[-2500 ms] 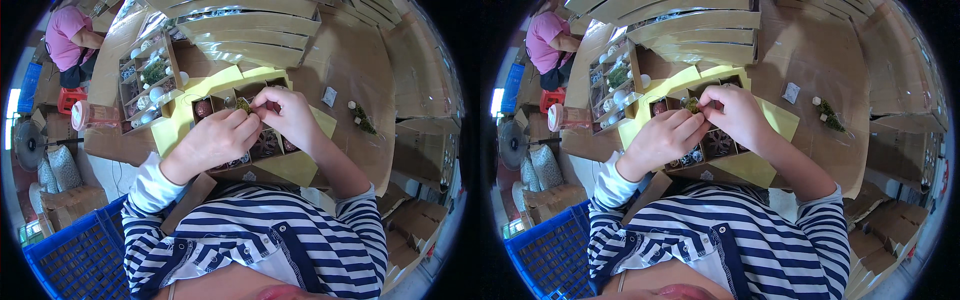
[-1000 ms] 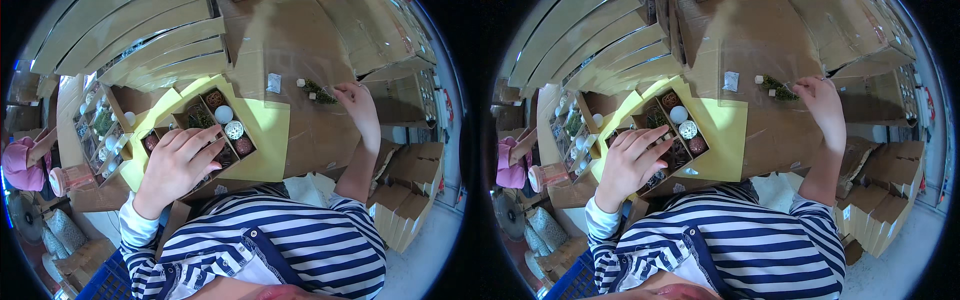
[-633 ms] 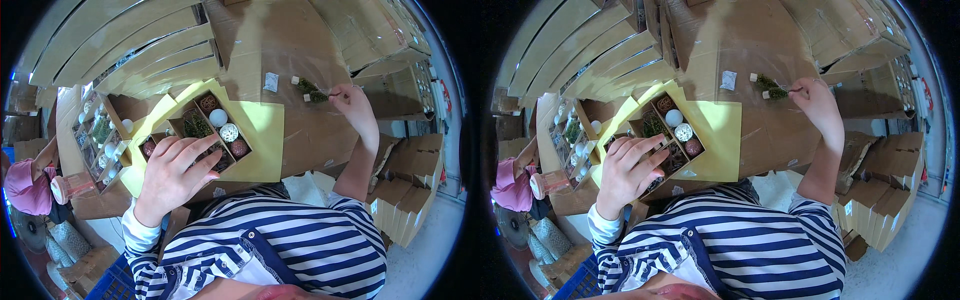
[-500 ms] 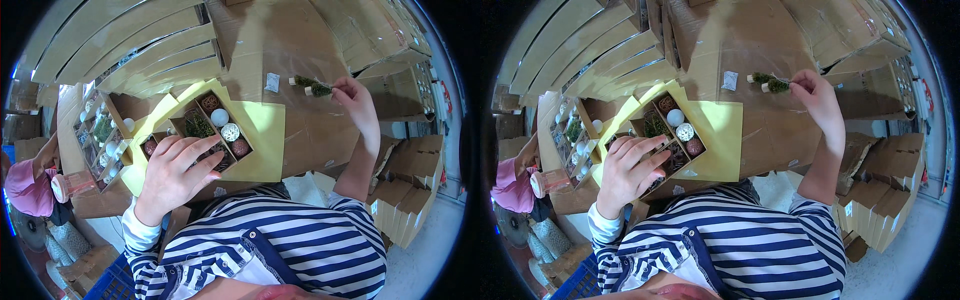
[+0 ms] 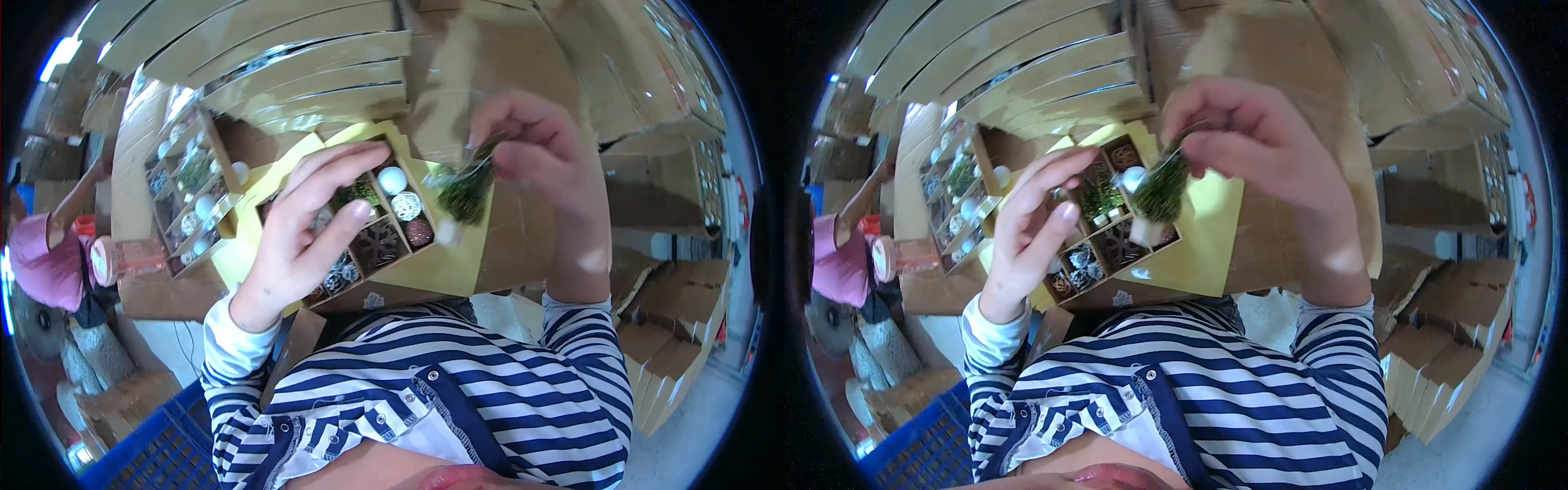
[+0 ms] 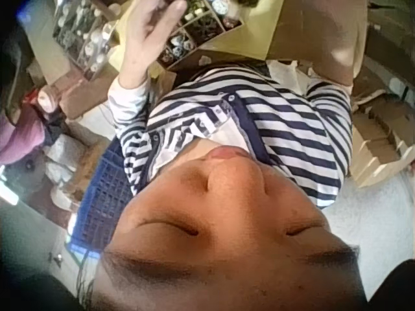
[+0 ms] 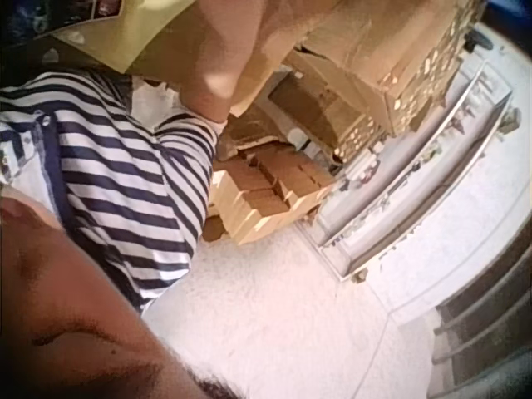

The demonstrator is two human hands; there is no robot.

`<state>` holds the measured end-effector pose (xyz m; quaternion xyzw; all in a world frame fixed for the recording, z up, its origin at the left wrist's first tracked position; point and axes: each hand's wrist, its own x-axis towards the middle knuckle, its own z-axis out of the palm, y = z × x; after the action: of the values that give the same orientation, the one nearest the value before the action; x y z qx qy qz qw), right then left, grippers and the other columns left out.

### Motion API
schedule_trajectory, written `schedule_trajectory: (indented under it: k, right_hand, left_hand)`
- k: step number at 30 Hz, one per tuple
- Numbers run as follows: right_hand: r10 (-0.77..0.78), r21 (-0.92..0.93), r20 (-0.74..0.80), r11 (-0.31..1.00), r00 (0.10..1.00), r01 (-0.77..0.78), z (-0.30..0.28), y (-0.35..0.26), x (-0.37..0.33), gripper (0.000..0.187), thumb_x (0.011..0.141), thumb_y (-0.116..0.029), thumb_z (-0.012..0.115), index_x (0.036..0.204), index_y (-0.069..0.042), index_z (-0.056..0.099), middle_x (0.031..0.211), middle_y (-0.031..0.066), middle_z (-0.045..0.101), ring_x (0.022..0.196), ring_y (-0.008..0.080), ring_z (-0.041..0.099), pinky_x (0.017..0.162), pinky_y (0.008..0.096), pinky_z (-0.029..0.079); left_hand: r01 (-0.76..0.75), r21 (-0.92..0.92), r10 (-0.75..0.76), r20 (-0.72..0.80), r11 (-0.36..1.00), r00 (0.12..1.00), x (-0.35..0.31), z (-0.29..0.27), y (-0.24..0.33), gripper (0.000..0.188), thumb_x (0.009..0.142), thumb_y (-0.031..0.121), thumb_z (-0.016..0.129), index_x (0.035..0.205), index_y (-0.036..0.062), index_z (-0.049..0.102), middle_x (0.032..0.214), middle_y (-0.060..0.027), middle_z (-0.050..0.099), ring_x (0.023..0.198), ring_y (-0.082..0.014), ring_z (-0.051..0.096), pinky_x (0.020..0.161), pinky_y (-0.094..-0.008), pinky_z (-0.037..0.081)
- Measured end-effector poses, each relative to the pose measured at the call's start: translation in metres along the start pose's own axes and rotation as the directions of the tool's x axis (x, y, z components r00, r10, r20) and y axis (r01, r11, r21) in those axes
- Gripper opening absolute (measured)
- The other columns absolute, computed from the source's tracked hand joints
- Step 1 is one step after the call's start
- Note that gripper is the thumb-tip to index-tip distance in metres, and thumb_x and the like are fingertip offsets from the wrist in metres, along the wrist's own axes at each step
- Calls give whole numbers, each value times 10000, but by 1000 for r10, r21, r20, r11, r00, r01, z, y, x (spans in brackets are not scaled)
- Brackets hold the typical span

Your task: Packing various decorative ornaments and faux greenery into partitioned gift boxes.

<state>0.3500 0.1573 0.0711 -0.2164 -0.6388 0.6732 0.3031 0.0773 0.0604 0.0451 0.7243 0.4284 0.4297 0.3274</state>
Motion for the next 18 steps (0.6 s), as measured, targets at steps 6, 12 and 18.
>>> schedule_trajectory:
  k: [6,12,18]
  right_hand:
    - [-41,-130,262,988,964,78,35,17,45,126,927,-28,554,1033,0,617,892,2,588,791,63,523,697,222,409]
    - [10,-300,290,950,957,81,42,12,65,145,838,-9,542,956,-12,625,895,13,577,786,74,489,702,243,388]
    - [65,-407,316,910,946,73,54,14,76,123,845,-18,545,945,-13,616,879,4,571,768,68,488,682,240,387]
  left_hand:
    - [173,-295,-154,87,940,984,-11,-3,-8,424,945,25,667,1362,35,593,1116,-99,711,1006,-161,671,875,-292,528]
    - [265,-431,-263,65,863,963,-26,-19,-7,183,974,37,651,1144,-13,696,1031,-53,685,954,-105,646,848,-246,520]
    - [226,-608,-297,-18,761,955,-29,-27,-3,145,1017,82,608,1137,2,626,1013,-14,665,916,-56,612,795,-205,500]
